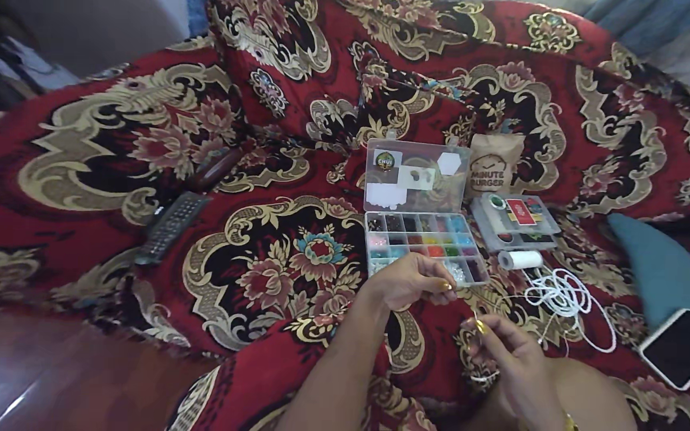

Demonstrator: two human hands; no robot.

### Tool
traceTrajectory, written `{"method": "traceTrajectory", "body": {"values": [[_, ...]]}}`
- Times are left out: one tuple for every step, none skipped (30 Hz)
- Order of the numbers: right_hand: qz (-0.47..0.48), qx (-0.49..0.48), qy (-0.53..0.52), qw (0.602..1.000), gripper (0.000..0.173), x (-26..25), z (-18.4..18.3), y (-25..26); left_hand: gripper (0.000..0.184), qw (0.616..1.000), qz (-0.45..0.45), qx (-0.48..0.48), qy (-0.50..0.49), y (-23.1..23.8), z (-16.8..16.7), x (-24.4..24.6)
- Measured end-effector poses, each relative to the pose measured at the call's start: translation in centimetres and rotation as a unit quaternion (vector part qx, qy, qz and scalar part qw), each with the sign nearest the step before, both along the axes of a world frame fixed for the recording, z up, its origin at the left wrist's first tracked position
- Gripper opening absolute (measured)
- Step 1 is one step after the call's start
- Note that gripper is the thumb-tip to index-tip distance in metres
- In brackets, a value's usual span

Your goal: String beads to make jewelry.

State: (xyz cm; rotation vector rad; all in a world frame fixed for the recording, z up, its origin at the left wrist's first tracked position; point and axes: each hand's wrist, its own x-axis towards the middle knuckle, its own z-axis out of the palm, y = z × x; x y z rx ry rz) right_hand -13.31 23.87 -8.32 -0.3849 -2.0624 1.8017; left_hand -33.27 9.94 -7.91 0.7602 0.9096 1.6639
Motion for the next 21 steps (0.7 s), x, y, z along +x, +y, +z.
{"method": "traceTrajectory", "body": {"values": [[-0.001, 0.000, 0.000, 1.000, 0.016, 0.0, 0.0, 0.0, 0.027, 1.000, -0.001, 0.003, -0.002, 0.0, -0.1, -0.1], [0.000, -0.002, 0.002, 1.000, 0.016, 0.0, -0.1, 0.0, 0.027, 1.000, 0.002, 0.008, -0.004, -0.1, -0.1, -0.1], [0.000, -0.003, 0.004, 1.000, 0.016, -0.1, -0.1, 0.0, 0.026, 1.000, 0.013, 0.010, -0.003, -0.2, 0.0, -0.2], [0.002, -0.005, 0.004, 1.000, 0.016, 0.0, -0.2, 0.1, 0.025, 0.999, 0.034, 0.009, 0.002, -0.4, 0.2, -0.3], [0.006, -0.007, 0.004, 1.000, 0.017, 0.1, -0.2, 0.1, 0.023, 0.998, 0.064, 0.005, 0.009, -0.8, 0.5, -0.3], [0.007, -0.007, 0.005, 1.000, 0.017, 0.1, -0.2, 0.1, 0.021, 0.995, 0.095, -0.001, 0.019, -1.2, 0.9, -0.5], [0.007, -0.006, 0.006, 1.000, 0.016, 0.2, -0.2, 0.1, 0.020, 0.992, 0.124, -0.005, 0.028, -1.7, 1.2, -0.8], [0.006, -0.004, 0.007, 1.000, 0.016, 0.2, -0.3, 0.1, 0.020, 0.988, 0.152, -0.011, 0.037, -2.1, 1.5, -1.1], [0.007, -0.002, 0.006, 1.000, 0.016, 0.2, -0.4, 0.1, 0.019, 0.983, 0.175, -0.019, 0.045, -2.6, 1.8, -1.4], [0.008, -0.001, 0.006, 1.000, 0.016, 0.2, -0.4, 0.2, 0.019, 0.979, 0.194, -0.033, 0.051, -3.1, 2.2, -1.6], [0.008, -0.001, 0.006, 1.000, 0.016, 0.1, -0.5, 0.2, 0.018, 0.975, 0.210, -0.048, 0.060, -3.5, 2.6, -1.7], [0.007, -0.001, 0.004, 1.000, 0.016, 0.1, -0.6, 0.1, 0.018, 0.970, 0.222, -0.067, 0.076, -3.9, 2.9, -1.8], [0.007, -0.001, 0.001, 1.000, 0.016, 0.1, -0.6, 0.1, 0.017, 0.964, 0.231, -0.092, 0.099, -4.2, 3.1, -2.0], [0.006, -0.001, 0.001, 1.000, 0.016, 0.0, -0.6, 0.0, 0.014, 0.955, 0.239, -0.121, 0.130, -4.3, 3.1, -2.1], [0.006, -0.002, 0.001, 1.000, 0.016, 0.0, -0.6, -0.1, 0.012, 0.942, 0.249, -0.152, 0.165, -4.4, 3.1, -2.2], [0.006, -0.002, 0.001, 1.000, 0.016, 0.0, -0.6, -0.1, 0.010, 0.927, 0.258, -0.185, 0.199, -4.4, 2.9, -2.4], [0.008, -0.003, 0.002, 1.000, 0.015, -0.1, -0.6, -0.1, 0.009, 0.910, 0.265, -0.218, 0.231, -4.4, 2.7, -2.6], [0.010, -0.004, 0.003, 1.000, 0.016, -0.1, -0.7, -0.1, 0.009, 0.894, 0.269, -0.248, 0.257, -4.4, 2.5, -2.7], [0.011, -0.003, 0.004, 1.000, 0.016, -0.1, -0.7, -0.1, 0.010, 0.884, 0.271, -0.270, 0.271, -4.2, 2.3, -2.8], [0.012, -0.003, 0.004, 1.000, 0.016, -0.2, -0.7, -0.1, 0.010, 0.878, 0.271, -0.282, 0.275, -4.0, 2.3, -2.8], [0.013, -0.003, 0.004, 1.000, 0.016, -0.2, -0.6, -0.1, 0.010, 0.876, 0.271, -0.288, 0.274, -3.8, 2.2, -2.8]]}}
